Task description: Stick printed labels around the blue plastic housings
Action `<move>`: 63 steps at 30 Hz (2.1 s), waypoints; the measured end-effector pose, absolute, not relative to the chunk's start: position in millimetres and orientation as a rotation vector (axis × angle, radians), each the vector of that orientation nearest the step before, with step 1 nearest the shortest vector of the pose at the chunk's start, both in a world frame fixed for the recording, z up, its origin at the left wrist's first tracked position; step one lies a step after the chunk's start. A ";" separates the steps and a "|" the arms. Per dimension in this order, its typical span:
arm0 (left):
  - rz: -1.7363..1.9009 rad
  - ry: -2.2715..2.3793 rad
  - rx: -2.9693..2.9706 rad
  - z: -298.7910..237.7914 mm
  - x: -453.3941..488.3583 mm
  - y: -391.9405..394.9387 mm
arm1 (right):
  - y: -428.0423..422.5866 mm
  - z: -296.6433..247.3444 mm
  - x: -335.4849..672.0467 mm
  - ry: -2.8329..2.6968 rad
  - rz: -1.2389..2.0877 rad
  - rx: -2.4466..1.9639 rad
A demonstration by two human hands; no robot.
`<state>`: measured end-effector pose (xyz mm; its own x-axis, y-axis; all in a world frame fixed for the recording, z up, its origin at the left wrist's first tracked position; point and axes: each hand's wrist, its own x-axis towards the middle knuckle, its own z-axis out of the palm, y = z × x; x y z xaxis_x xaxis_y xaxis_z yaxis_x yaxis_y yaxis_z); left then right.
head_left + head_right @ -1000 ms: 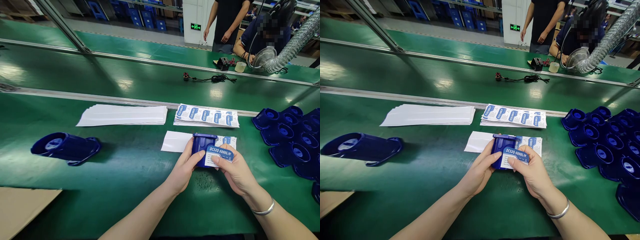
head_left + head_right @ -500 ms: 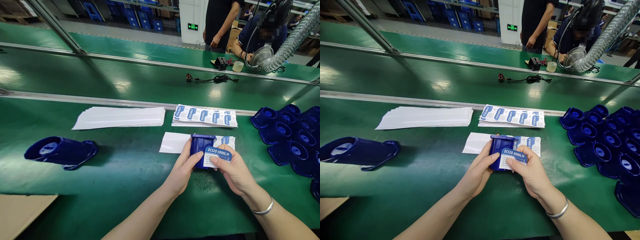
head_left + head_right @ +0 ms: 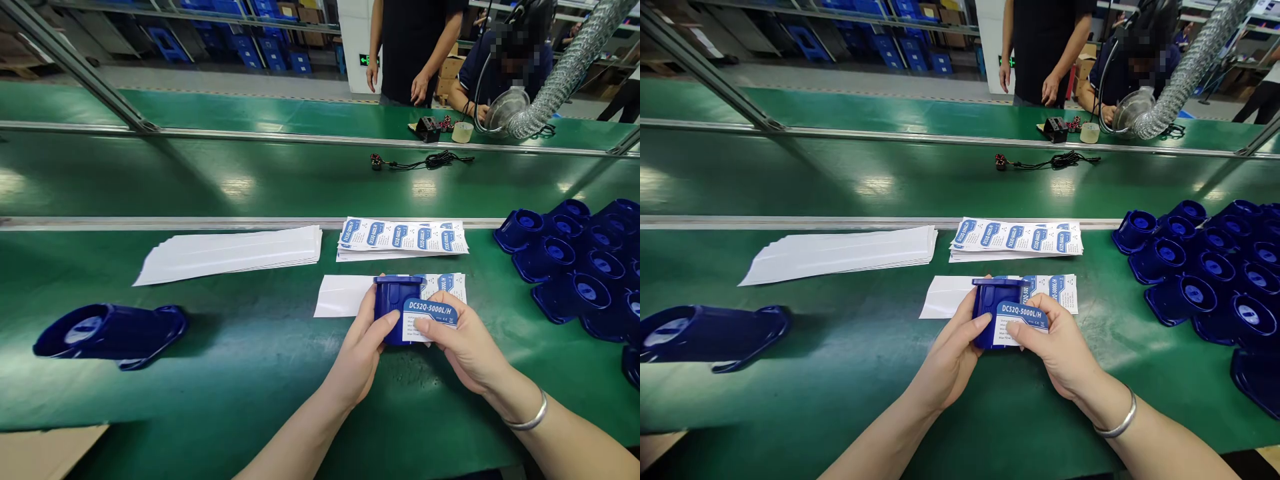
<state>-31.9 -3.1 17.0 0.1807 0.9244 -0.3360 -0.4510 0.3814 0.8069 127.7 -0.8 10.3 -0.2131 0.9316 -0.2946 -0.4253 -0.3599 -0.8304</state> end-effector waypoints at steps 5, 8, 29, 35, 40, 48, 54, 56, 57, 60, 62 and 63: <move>1.055 0.961 0.615 17.1 -31.9 -3.4 | -1.2 9.6 128.1 -0.773 1.738 -0.996; 1.066 0.973 0.614 16.4 -31.6 -3.7 | -1.7 9.7 128.2 -0.759 1.747 -0.992; 1.069 1.015 0.555 9.2 -30.6 -0.8 | -1.5 11.6 123.1 -0.672 1.778 -0.964; 1.099 1.015 0.576 5.7 -27.8 1.0 | -2.0 12.0 120.6 -0.700 1.766 -0.981; 1.116 1.031 0.625 3.8 -25.0 2.7 | -2.7 11.9 118.2 -0.698 1.767 -0.994; 1.043 0.940 0.752 2.0 -36.0 -1.6 | 8.9 12.0 129.9 -0.705 1.782 -0.918; 1.105 0.862 0.695 3.5 -33.8 -1.5 | 12.0 14.0 134.9 -0.870 1.746 -0.885; 1.132 0.865 0.656 1.7 -33.2 0.5 | 11.7 14.6 135.8 -0.984 1.665 -0.907; 1.145 0.879 0.646 0.6 -33.1 1.3 | 11.5 15.1 136.5 -1.043 1.603 -0.936; 1.183 0.915 0.627 -2.1 -33.7 1.9 | 10.6 17.6 139.2 -1.218 1.381 -1.056; 1.196 0.911 0.617 -2.9 -34.3 1.3 | 9.6 19.6 141.2 -1.347 1.233 -1.121; 1.200 0.904 0.612 -3.1 -34.4 0.9 | 8.9 20.4 142.0 -1.411 1.154 -1.148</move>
